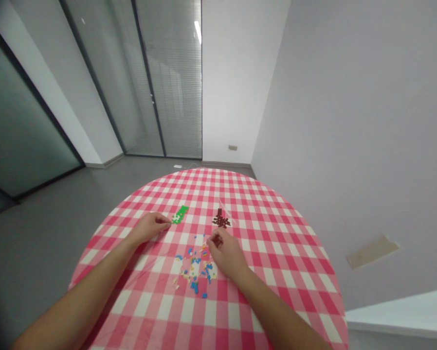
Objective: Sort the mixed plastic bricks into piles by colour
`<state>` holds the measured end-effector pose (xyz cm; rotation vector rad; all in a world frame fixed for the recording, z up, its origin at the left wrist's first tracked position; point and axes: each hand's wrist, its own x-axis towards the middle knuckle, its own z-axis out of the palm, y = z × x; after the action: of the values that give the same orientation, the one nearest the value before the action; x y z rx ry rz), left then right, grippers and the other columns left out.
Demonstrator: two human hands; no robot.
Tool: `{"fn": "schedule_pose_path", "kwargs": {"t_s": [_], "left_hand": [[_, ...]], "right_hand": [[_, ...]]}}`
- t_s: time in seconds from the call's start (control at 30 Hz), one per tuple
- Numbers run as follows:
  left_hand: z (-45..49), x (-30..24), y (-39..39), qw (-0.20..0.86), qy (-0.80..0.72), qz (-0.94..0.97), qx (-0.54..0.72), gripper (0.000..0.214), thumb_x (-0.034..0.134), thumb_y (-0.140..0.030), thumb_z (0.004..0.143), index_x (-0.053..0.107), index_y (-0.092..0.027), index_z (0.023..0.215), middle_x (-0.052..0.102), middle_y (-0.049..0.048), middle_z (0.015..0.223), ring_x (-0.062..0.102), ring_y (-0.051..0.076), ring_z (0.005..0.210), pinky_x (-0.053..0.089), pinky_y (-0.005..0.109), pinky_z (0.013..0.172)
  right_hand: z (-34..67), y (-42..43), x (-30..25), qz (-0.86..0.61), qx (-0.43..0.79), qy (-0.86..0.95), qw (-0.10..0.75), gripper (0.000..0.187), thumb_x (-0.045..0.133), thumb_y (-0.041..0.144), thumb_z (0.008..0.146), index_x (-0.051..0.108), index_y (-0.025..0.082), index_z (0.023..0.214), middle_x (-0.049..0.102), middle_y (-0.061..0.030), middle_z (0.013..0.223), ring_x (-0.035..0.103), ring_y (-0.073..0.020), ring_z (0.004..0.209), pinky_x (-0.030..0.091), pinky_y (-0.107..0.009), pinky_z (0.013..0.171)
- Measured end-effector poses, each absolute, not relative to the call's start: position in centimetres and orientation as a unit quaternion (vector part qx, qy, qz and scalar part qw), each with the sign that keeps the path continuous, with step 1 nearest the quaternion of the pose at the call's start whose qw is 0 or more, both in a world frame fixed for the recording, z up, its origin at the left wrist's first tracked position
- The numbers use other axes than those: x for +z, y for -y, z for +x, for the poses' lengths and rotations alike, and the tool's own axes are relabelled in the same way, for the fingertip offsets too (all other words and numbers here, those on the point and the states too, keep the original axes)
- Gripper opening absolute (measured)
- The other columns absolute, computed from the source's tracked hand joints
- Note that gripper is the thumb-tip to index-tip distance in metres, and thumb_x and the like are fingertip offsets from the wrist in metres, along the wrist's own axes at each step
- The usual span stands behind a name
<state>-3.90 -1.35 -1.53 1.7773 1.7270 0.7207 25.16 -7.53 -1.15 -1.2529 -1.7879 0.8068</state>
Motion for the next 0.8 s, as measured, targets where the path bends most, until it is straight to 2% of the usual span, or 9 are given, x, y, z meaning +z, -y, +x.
{"fn": "schedule_pose_path", "kwargs": {"t_s": [0.2, 0.37, 0.6, 0.8], "left_hand": [[-3.6, -1.0, 1.6, 0.284, -0.648, 0.656, 0.263, 0.023, 0.064, -0.034, 0.070, 0.079, -0.018, 0.076, 0.076, 0.0065, 0.075, 0.068, 0.024, 0.073, 0.045, 0.030, 0.063], [-3.6, -1.2, 1.5, 0.271, -0.647, 0.665, 0.254, 0.024, 0.062, -0.035, 0.072, 0.079, -0.017, 0.074, 0.074, 0.0054, 0.069, 0.067, 0.023, 0.070, 0.042, 0.029, 0.060], [-3.4, -1.6, 1.4, 0.260, -0.651, 0.667, 0.254, 0.025, 0.063, -0.037, 0.073, 0.080, -0.018, 0.078, 0.075, 0.0060, 0.074, 0.066, 0.022, 0.069, 0.040, 0.029, 0.059], [-3.2, -1.3, 1.6, 0.256, -0.654, 0.666, 0.253, 0.026, 0.062, -0.039, 0.074, 0.080, -0.020, 0.077, 0.074, 0.0040, 0.070, 0.065, 0.022, 0.067, 0.038, 0.028, 0.058]], "right_hand": [[25.1, 7.5, -0.9, -0.494, 0.319, 0.708, 0.390, 0.009, 0.057, 0.025, 0.085, 0.054, 0.021, 0.077, 0.058, 0.0006, 0.067, 0.053, -0.0148, 0.060, 0.040, -0.026, 0.055], [25.2, 7.4, -1.1, -0.487, 0.304, 0.742, 0.347, 0.005, 0.057, 0.017, 0.082, 0.060, 0.020, 0.080, 0.063, -0.0014, 0.071, 0.056, -0.0152, 0.062, 0.042, -0.026, 0.058], [24.2, 8.3, -1.4, -0.408, 0.228, 0.833, 0.296, 0.014, 0.058, 0.015, 0.084, 0.066, 0.018, 0.095, 0.070, -0.0081, 0.094, 0.061, -0.0217, 0.086, 0.044, -0.035, 0.079], [23.5, 9.0, -1.2, -0.382, 0.199, 0.869, 0.243, 0.027, 0.056, 0.009, 0.082, 0.067, 0.020, 0.104, 0.069, -0.0066, 0.089, 0.056, -0.0218, 0.085, 0.039, -0.031, 0.074]]}}
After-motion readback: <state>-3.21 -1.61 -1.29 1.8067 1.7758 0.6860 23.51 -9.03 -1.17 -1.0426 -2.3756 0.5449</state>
